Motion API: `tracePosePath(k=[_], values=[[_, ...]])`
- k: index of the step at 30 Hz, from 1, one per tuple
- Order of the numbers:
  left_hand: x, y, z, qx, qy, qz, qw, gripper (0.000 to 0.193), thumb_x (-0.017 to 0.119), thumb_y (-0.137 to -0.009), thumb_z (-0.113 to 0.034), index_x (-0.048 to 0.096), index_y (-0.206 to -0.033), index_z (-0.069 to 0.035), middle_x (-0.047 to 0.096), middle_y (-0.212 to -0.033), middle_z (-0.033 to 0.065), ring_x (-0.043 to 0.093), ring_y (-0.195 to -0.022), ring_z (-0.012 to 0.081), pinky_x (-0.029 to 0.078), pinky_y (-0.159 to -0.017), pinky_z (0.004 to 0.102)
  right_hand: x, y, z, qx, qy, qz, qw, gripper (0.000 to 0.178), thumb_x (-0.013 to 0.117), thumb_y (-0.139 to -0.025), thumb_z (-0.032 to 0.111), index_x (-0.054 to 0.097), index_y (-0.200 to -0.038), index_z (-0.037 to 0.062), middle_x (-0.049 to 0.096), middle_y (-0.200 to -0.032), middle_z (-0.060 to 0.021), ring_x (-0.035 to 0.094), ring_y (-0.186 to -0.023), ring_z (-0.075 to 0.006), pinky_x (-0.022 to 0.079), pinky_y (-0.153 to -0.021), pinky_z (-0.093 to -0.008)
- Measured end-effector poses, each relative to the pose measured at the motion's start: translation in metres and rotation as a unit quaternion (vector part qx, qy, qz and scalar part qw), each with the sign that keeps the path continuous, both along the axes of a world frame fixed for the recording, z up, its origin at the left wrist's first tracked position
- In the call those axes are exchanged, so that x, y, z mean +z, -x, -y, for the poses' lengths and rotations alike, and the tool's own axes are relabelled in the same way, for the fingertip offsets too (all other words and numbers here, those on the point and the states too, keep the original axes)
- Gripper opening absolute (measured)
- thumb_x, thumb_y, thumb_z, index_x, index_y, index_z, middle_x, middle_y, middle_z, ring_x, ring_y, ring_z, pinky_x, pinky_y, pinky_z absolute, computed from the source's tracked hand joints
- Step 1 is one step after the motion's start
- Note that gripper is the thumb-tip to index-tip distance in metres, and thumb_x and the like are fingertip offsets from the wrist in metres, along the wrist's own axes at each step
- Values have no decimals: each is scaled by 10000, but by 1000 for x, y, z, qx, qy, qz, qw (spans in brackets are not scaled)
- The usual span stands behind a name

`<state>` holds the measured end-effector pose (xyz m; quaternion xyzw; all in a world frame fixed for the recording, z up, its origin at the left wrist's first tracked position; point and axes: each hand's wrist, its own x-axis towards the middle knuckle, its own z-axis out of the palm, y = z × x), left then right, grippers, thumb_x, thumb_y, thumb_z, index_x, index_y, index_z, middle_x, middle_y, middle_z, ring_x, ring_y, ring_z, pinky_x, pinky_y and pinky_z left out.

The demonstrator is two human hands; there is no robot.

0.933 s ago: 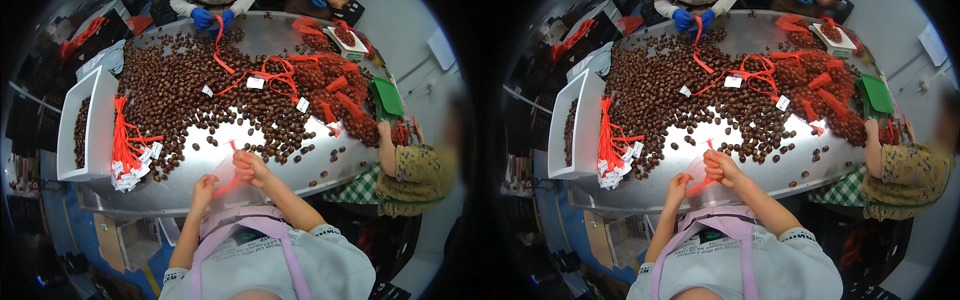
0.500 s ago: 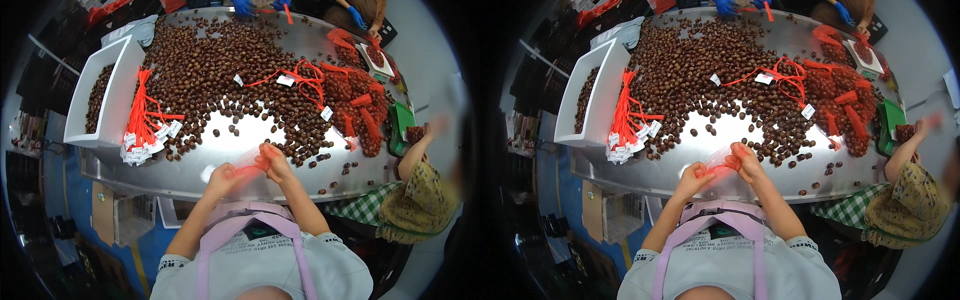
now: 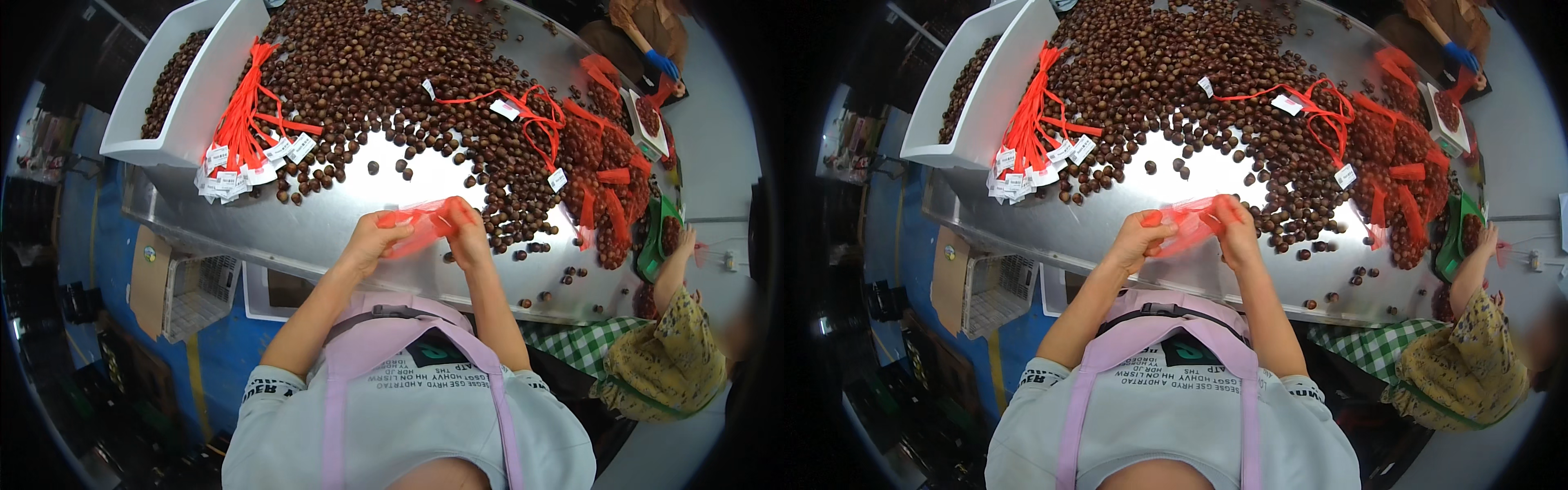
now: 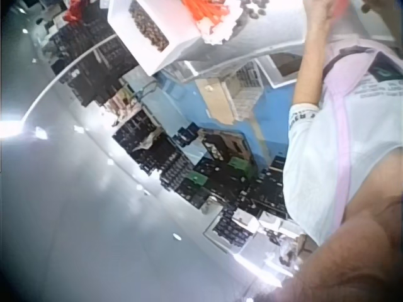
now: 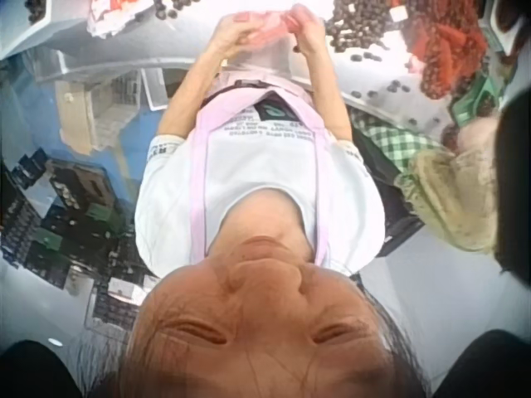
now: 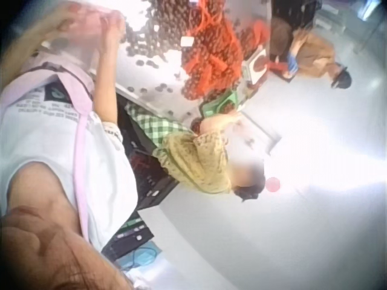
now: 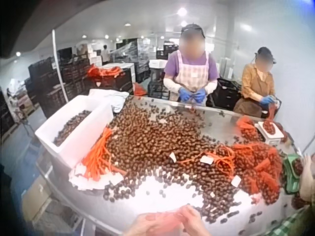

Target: The person scoops chestnuts from a large pile on a metal table into red mesh bags, ties the bags, and places them aside. Other workers are visible in the background performing similar tasks.

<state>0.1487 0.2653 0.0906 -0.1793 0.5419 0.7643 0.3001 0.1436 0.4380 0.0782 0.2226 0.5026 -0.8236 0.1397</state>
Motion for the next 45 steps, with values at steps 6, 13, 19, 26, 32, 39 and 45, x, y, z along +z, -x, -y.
tracePosePath(k=[6, 13, 19, 26, 32, 39, 45], values=[[-40, 13, -2, 147, 65, -20, 987, 147, 559, -818, -140, 485, -716, -65, 400, -533, -45, 337, -429, 47, 258, -384, 186, -3, -2, -11, 171, 428, -32, 887, 147, 507, -861, 171, 475, -808, 37, 451, -600, 19, 429, -539, -90, 360, -496, -210], [-12, 10, 15, 22, -190, 53, 980, 112, 566, -799, -150, 494, -777, -67, 425, -555, -35, 285, -397, 29, 212, -370, 189, -24, -1, -8, 136, -374, -153, 905, 245, 656, -745, 193, 476, -666, 46, 458, -585, 18, 373, -507, -62, 306, -462, -217], [-48, 6, 5, -54, 231, -155, 959, 130, 547, -823, -178, 580, -863, -59, 472, -588, -30, 369, -494, 60, 328, -461, 229, -5, 7, 4, -96, -33, -35, 994, 213, 476, -879, 227, 476, -762, 50, 418, -535, -1, 347, -426, -91, 291, -405, -222], [-31, 31, 4, 187, -29, 101, 977, 200, 435, -882, -201, 500, -744, -72, 361, -492, -38, 342, -448, 73, 244, -382, 199, -14, 6, -14, 23, 75, -2, 997, 137, 554, -808, 137, 487, -800, 17, 436, -572, 29, 316, -414, -35, 252, -384, -164], [-31, 33, 29, 105, -279, 32, 954, 163, 403, -798, -72, 423, -637, -95, 301, -446, -50, 372, -390, 115, 387, -423, 257, 2, 3, 5, 191, -292, -85, 933, 280, 647, -733, 123, 533, -958, 1, 540, -712, -9, 503, -667, -84, 399, -610, -203], [24, -32, -43, -77, 304, -635, 706, 86, 548, -652, -22, 467, -678, -37, 425, -525, 49, 484, -469, 190, 391, -426, 301, -4, 16, 25, -101, -36, -109, 988, 91, 511, -855, 131, 487, -835, 46, 396, -625, 57, 346, -502, -11, 276, -423, -149], [23, -29, -46, -77, 348, -703, 615, 103, 545, -623, -32, 471, -695, -42, 413, -537, 34, 465, -472, 164, 382, -411, 277, 3, 17, 15, -95, 169, -191, 962, 111, 478, -877, 172, 438, -899, 71, 324, -603, 55, 293, -480, -36, 262, -422, -168]])
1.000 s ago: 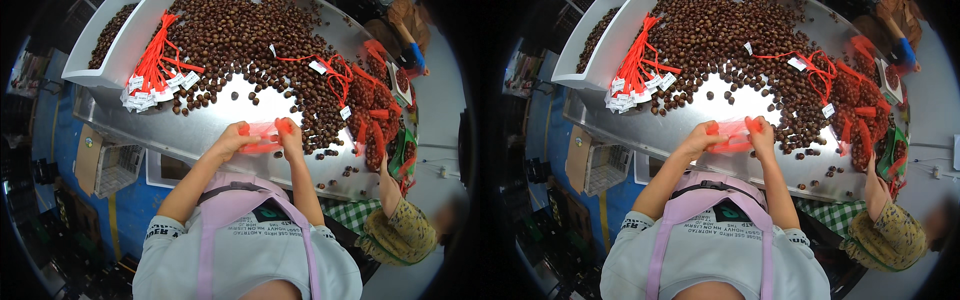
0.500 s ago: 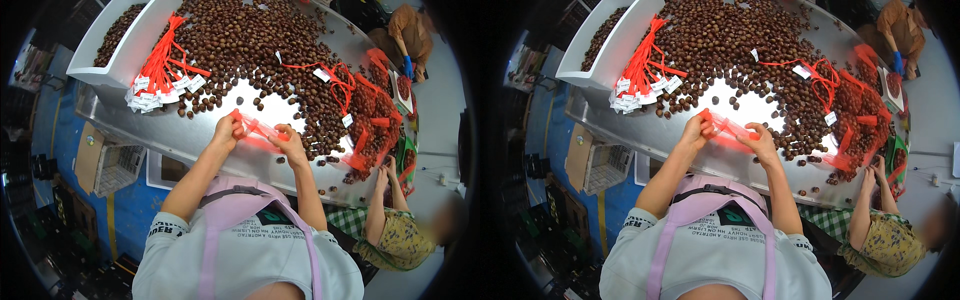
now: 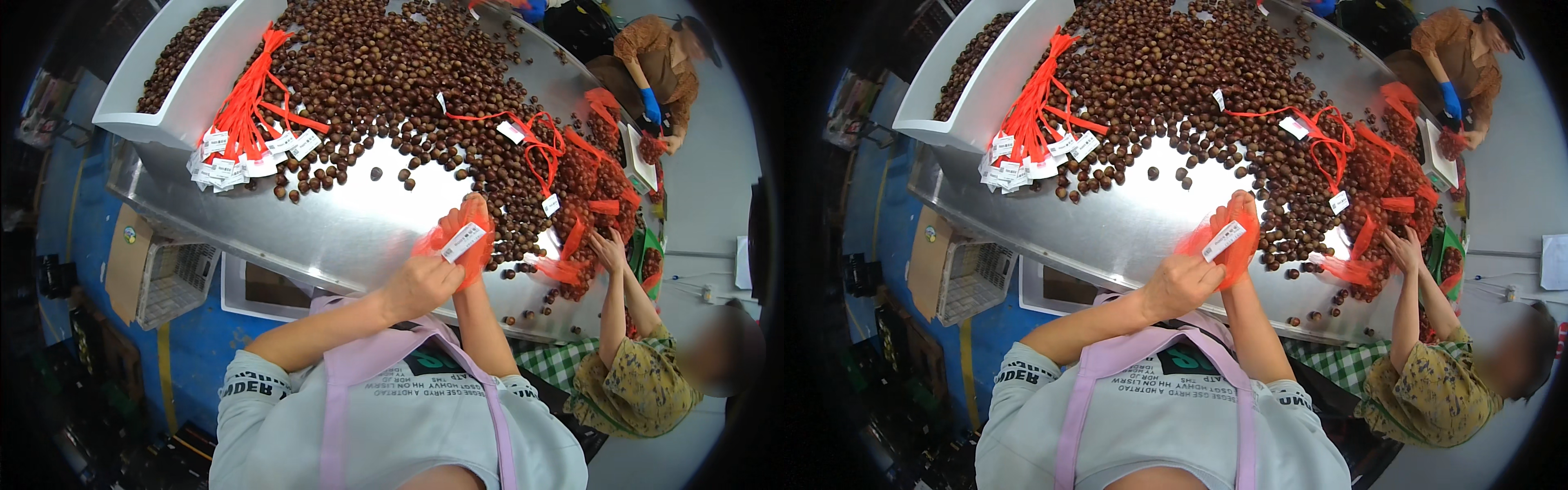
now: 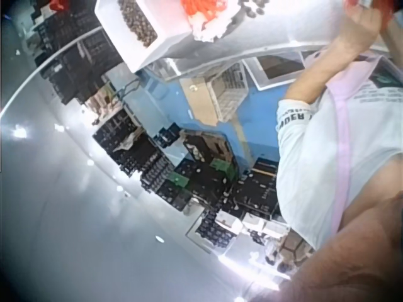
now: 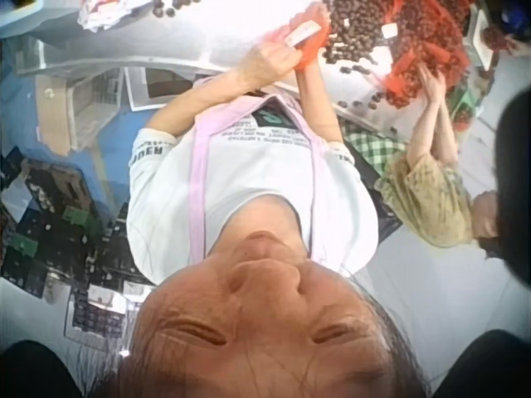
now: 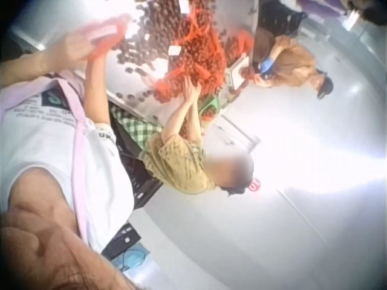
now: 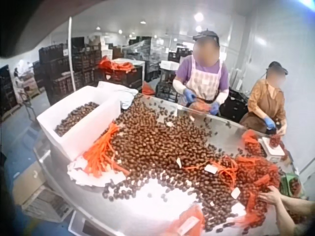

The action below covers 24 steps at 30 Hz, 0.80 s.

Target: The person scoops chestnuts from a large pile on a metal table into red mesh bags, ties the bags, and places them aside. Other workers are visible in the background performing similar tasks.

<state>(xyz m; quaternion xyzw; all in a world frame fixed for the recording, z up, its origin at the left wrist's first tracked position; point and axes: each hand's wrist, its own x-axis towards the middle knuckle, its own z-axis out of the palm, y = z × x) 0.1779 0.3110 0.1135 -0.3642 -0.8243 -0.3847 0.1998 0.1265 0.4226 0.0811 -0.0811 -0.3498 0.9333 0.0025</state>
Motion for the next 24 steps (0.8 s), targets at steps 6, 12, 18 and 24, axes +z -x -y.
tracePosePath(k=[6, 12, 18, 24], values=[[3, -3, -5, -25, 30, -7, 999, 121, 543, -654, -61, 514, -766, -23, 408, -533, 44, 465, -475, 160, 387, -414, 269, 19, 5, 4, 52, 174, -47, 982, 193, 454, -880, 239, 425, -971, 70, 279, -570, 40, 272, -523, -73, 275, -494, -204], [-24, 14, 12, -20, -273, 405, 872, 123, 500, -808, -158, 515, -804, -36, 354, -461, 1, 340, -357, 106, 292, -357, 228, 5, 3, 3, 21, -156, 180, 971, 197, 462, -874, 235, 462, -767, 70, 284, -522, 39, 238, -399, -59, 194, -367, -188], [-75, 44, 94, -73, -603, 745, 275, 186, 385, -892, -170, 501, -825, -41, 227, -455, -74, 179, -351, 47, 165, -328, 185, -30, -14, -42, 291, 159, 232, 915, 247, 404, -898, 222, 523, -813, 22, 213, -461, 59, 177, -364, -51, 151, -338, -199], [-117, 50, 108, 48, -725, 678, 110, 260, 328, -906, -146, 449, -1064, 21, 213, -448, -65, 166, -345, 49, 151, -324, 185, -67, -18, -19, 57, 251, 421, 870, 353, 321, -922, 226, 483, -1084, -42, 188, -466, 58, 155, -376, -68, 170, -366, -203]])
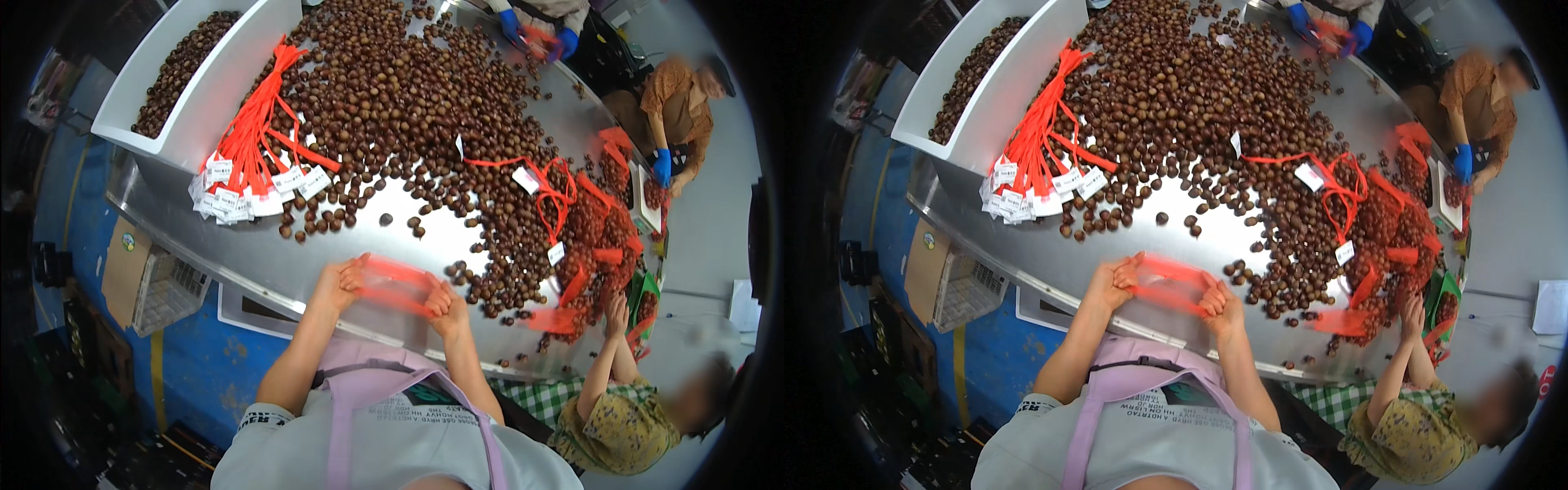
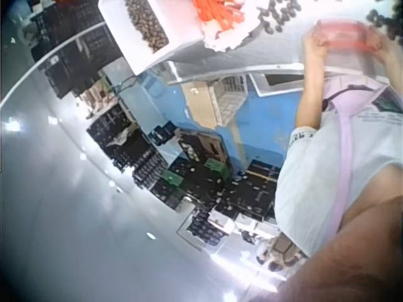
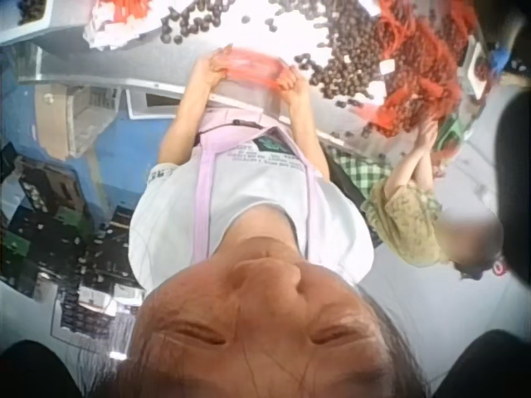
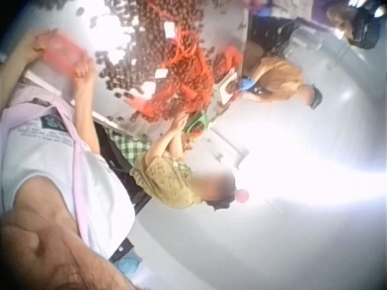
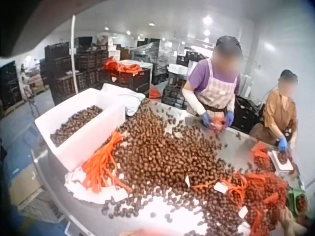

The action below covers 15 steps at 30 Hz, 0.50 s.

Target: The person scoops chestnuts from a large pile on a metal table into red mesh bags, ties the bags, and places them aside. Other workers are visible in the background performing similar tasks.

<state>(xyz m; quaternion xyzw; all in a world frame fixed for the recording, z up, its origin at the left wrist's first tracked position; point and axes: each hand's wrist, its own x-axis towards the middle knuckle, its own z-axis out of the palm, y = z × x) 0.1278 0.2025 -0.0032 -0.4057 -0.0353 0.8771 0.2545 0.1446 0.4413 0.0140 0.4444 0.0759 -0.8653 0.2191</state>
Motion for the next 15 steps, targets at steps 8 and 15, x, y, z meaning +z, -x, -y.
tracePosePath(k=[8, 15], values=[[-14, 99, 7, 82, 80, 15, 993, 347, 314, -904, -155, 376, -1127, 104, 211, -438, -59, 182, -342, 50, 149, -334, 176, -21, 120, 9, -53, -13, -9, 998, 434, 255, -938, 241, 345, -1171, -114, 199, -469, 56, 146, -380, -60, 145, -359, -206], [-8, 187, 14, 182, 165, 50, 968, 310, 335, -869, -104, 303, -561, -121, 232, -438, -50, 193, -333, 59, 162, -298, 175, -28, 209, 29, -81, 11, -29, 996, 336, 288, -913, 213, 332, -602, 94, 221, -455, 53, 171, -373, -69, 137, -361, -206]])
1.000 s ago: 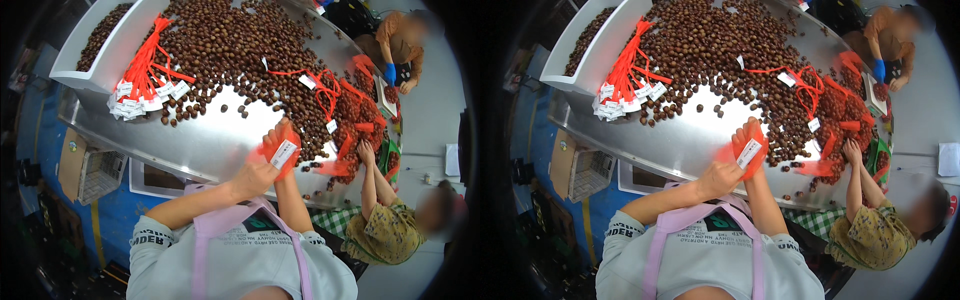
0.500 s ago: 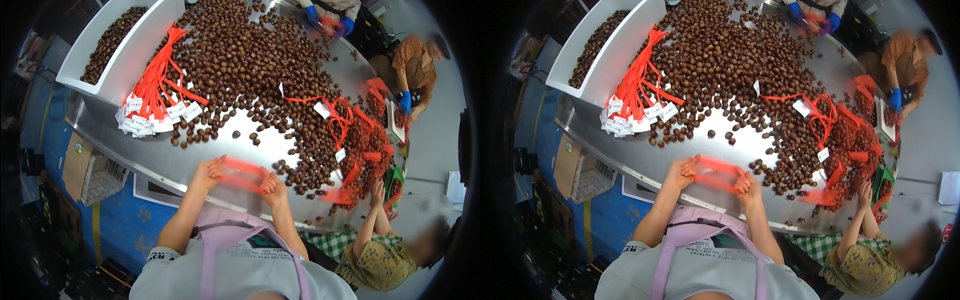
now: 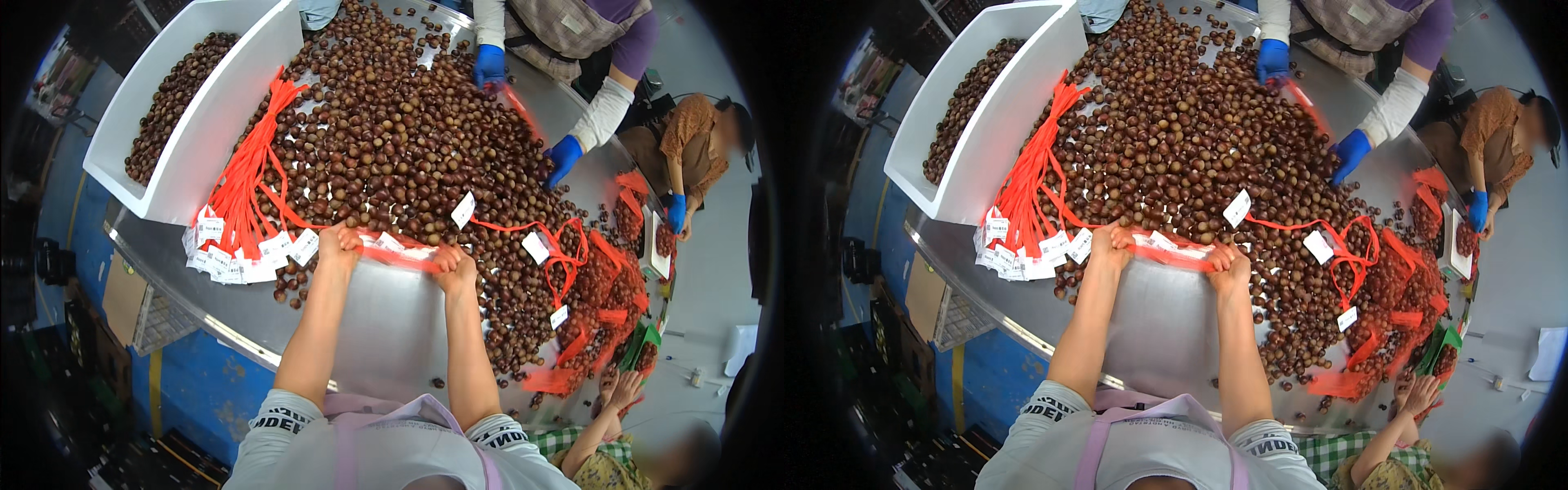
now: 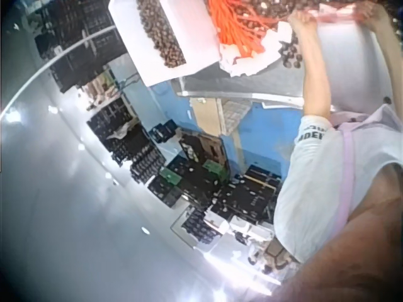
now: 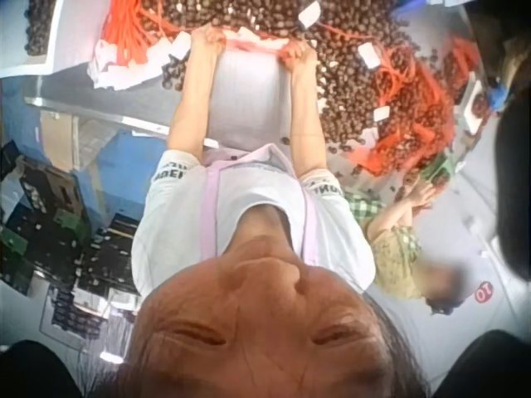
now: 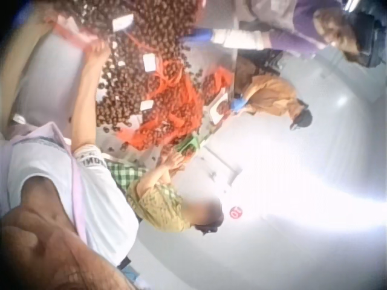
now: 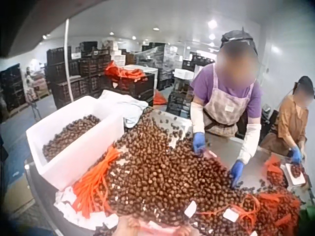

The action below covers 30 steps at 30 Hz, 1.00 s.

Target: The person scoops chestnuts from a large pile on a metal table into red mesh bags, ties the bags, and places them aside. Other workers are visible in the background performing similar tasks.

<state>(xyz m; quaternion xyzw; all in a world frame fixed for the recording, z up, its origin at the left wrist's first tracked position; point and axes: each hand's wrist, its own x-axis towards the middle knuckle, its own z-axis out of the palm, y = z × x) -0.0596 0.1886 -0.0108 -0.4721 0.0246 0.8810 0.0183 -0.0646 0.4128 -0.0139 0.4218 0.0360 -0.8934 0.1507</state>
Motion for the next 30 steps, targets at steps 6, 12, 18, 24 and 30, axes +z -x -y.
tracePosePath(k=[6, 12, 18, 24, 30], values=[[-2, 51, -1, 60, 71, -22, 995, 211, 492, -833, -142, 424, -637, -105, 359, -495, -63, 271, -381, 50, 232, -356, 171, -2, 47, 14, 1, -127, 11, 992, 226, 265, -843, 84, 444, -706, 73, 359, -557, 17, 199, -386, -57, 141, -336, -182], [-7, 61, 4, -32, 146, -45, 988, 217, 571, -804, -177, 446, -638, -116, 395, -507, -55, 303, -392, 40, 238, -352, 171, 11, 51, 29, 5, -194, -53, 980, 218, 311, -878, 150, 496, -781, 90, 446, -630, 5, 223, -402, -54, 150, -338, -174], [2, 73, -16, -61, 278, 17, 958, 238, 630, -764, -225, 506, -639, -64, 490, -562, 6, 330, -389, 69, 243, -340, 209, -6, 74, 40, -1, -264, -32, 964, 221, 329, -881, 202, 492, -777, 94, 433, -606, 12, 251, -423, -72, 200, -364, -179], [1, 68, -8, -14, 244, 46, 969, 148, 582, -787, -156, 517, -711, -48, 458, -587, -10, 281, -377, 52, 190, -315, 189, -2, 80, 40, 8, -333, -69, 940, 171, 374, -869, 118, 527, -923, 64, 561, -749, -42, 390, -456, -53, 195, -331, -171], [-2, 115, -8, -119, 452, 128, 875, 480, 684, -673, -379, 547, -676, 81, 550, -698, 120, 466, -489, 181, 382, -442, 306, -6, 130, 50, 103, -516, -58, 848, 317, 406, -875, 261, 517, -1017, 0, 555, -881, -74, 534, -752, -186, 447, -668, -324]])
